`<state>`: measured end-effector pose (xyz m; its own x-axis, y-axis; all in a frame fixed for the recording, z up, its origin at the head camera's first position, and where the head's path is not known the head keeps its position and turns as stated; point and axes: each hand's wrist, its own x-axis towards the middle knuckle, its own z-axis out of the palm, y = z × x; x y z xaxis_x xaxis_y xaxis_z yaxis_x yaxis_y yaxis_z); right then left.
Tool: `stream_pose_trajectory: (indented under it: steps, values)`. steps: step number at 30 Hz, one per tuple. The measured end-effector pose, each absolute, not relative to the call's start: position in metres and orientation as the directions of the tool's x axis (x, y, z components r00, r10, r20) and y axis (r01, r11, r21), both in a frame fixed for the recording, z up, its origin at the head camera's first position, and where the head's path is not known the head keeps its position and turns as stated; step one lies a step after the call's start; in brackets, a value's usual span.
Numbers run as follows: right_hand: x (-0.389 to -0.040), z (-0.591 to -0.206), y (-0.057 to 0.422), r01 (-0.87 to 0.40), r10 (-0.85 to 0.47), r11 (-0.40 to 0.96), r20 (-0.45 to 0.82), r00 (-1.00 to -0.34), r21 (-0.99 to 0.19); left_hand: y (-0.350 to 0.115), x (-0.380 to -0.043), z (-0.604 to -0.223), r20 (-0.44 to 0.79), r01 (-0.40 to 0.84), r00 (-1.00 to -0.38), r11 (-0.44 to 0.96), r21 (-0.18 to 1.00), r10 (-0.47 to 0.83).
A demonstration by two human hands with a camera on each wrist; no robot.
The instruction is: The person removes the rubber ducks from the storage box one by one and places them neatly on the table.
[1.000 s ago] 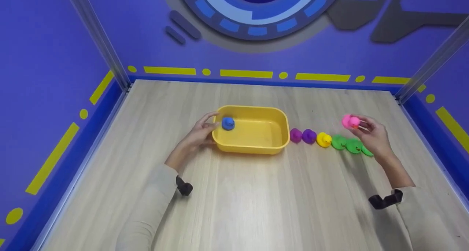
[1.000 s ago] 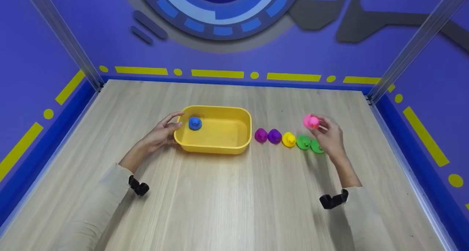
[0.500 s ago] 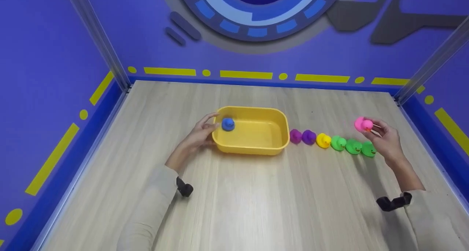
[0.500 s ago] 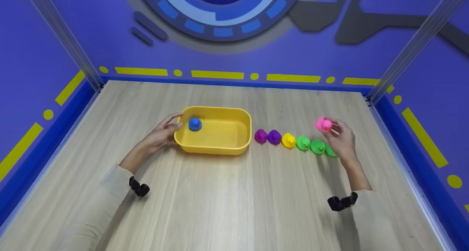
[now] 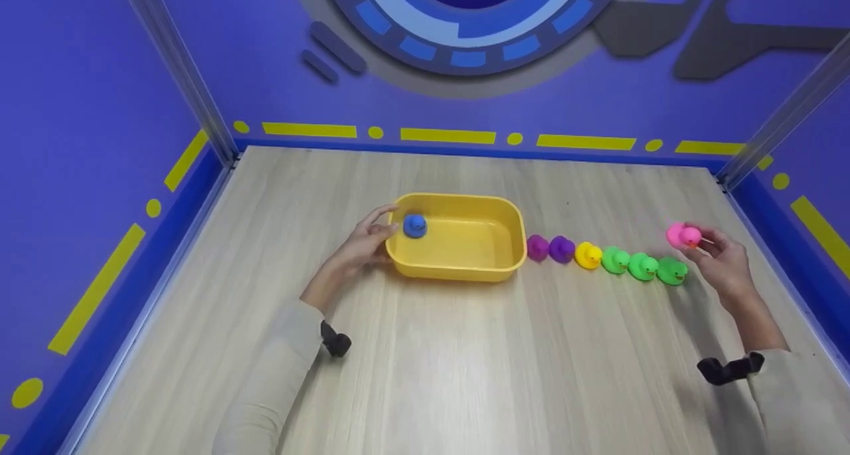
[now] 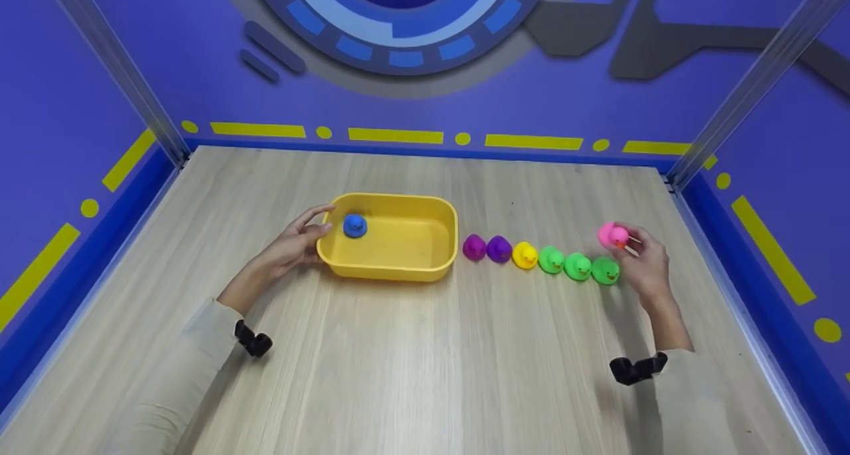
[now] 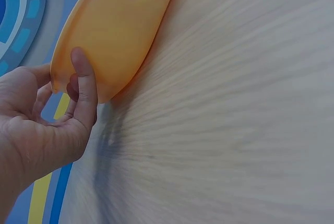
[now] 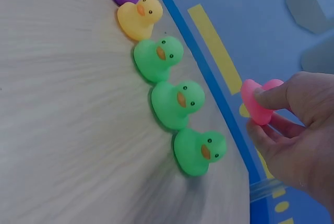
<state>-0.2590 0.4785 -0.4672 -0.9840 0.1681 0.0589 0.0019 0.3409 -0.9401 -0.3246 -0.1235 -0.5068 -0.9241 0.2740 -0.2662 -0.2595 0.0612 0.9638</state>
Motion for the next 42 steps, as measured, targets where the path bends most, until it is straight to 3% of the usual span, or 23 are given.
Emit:
stream_pose_trajectory:
  steps: [12, 27, 42]
  values:
    - [-0.258, -0.484, 0.499, 0.107, 0.242, 0.509, 0.024, -0.970, -0.854, -0.124, -0.325, -0.509, -0.259, -0.255, -0.927, 0.052, 0.966, 0.270]
    - [-0.248, -0.502, 0.513, 0.251, 0.312, 0.593, -0.070, -0.948, -0.765, -0.123, -0.325, -0.507, -0.281, -0.272, -0.925, 0.073, 0.960, 0.254]
    - [-0.240, -0.510, 0.522, 0.237, 0.263, 0.734, -0.056, -0.963, -0.637, -0.123, -0.325, -0.509, -0.287, -0.280, -0.925, 0.065, 0.958, 0.248]
